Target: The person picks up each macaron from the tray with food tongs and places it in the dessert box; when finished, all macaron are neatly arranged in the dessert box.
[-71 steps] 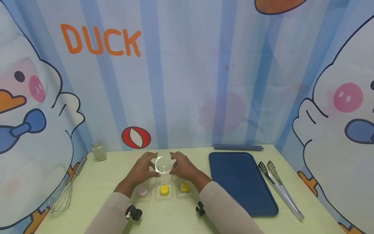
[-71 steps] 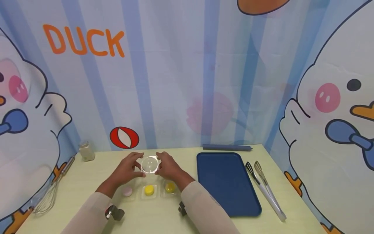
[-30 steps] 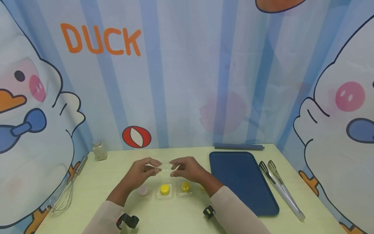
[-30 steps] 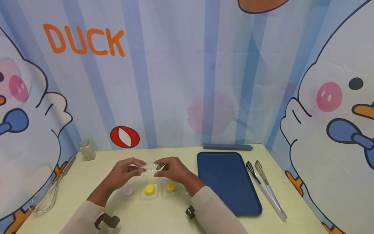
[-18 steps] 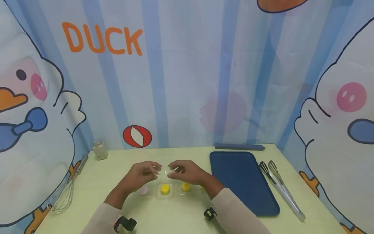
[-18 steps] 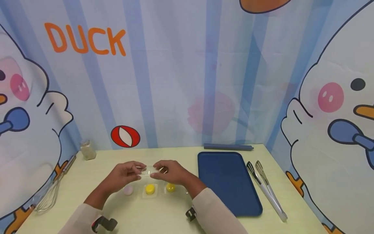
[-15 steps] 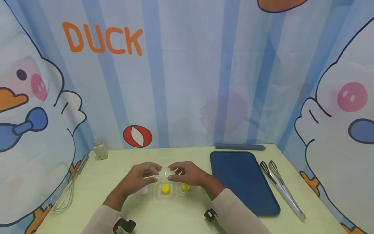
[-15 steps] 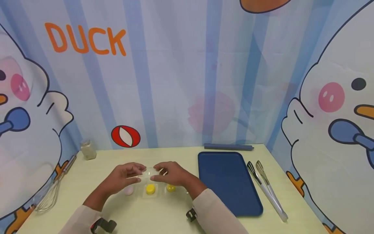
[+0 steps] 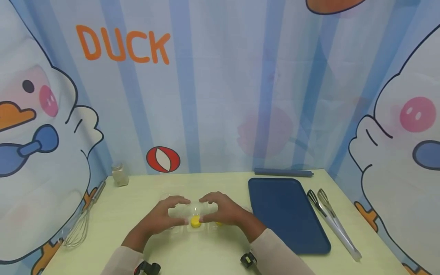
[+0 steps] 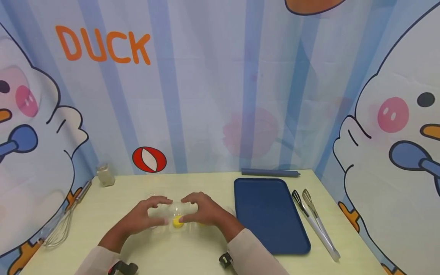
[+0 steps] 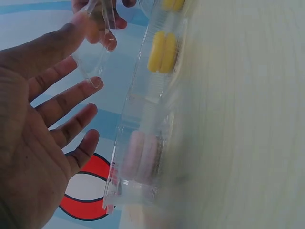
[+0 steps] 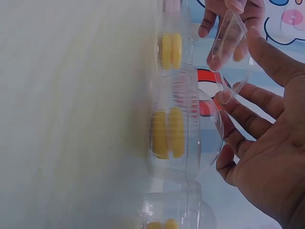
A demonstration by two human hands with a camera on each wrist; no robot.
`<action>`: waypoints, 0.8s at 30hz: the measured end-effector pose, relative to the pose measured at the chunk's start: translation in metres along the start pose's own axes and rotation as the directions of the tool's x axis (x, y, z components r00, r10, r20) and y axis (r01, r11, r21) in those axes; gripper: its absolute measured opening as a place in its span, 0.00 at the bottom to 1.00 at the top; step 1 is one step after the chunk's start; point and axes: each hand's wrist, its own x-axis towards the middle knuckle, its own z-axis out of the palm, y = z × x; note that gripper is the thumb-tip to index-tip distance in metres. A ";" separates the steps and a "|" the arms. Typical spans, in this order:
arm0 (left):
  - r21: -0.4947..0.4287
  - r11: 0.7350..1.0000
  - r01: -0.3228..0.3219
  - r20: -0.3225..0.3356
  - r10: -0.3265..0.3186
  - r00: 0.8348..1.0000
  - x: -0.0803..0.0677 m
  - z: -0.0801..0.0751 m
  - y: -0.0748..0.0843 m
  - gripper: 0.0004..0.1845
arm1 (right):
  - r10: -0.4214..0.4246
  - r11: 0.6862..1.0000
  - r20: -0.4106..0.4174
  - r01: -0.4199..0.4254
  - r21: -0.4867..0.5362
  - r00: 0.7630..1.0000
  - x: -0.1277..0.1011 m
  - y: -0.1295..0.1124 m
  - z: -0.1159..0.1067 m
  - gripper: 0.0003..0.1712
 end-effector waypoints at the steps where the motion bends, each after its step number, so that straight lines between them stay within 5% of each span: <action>1: -0.004 1.000 -0.006 -0.003 0.006 1.000 -0.001 0.001 0.000 0.29 | -0.005 1.000 0.000 0.005 -0.007 1.000 -0.001 0.001 0.001 0.36; 12: 0.033 0.996 -0.082 -0.027 0.083 0.996 -0.007 0.009 -0.001 0.33 | -0.019 0.983 -0.026 0.014 -0.182 0.999 -0.008 -0.001 0.010 0.38; 24: 0.062 0.998 0.000 -0.014 0.001 1.000 -0.008 0.014 0.000 0.32 | -0.023 0.967 -0.036 0.013 -0.253 0.999 -0.010 0.001 0.018 0.36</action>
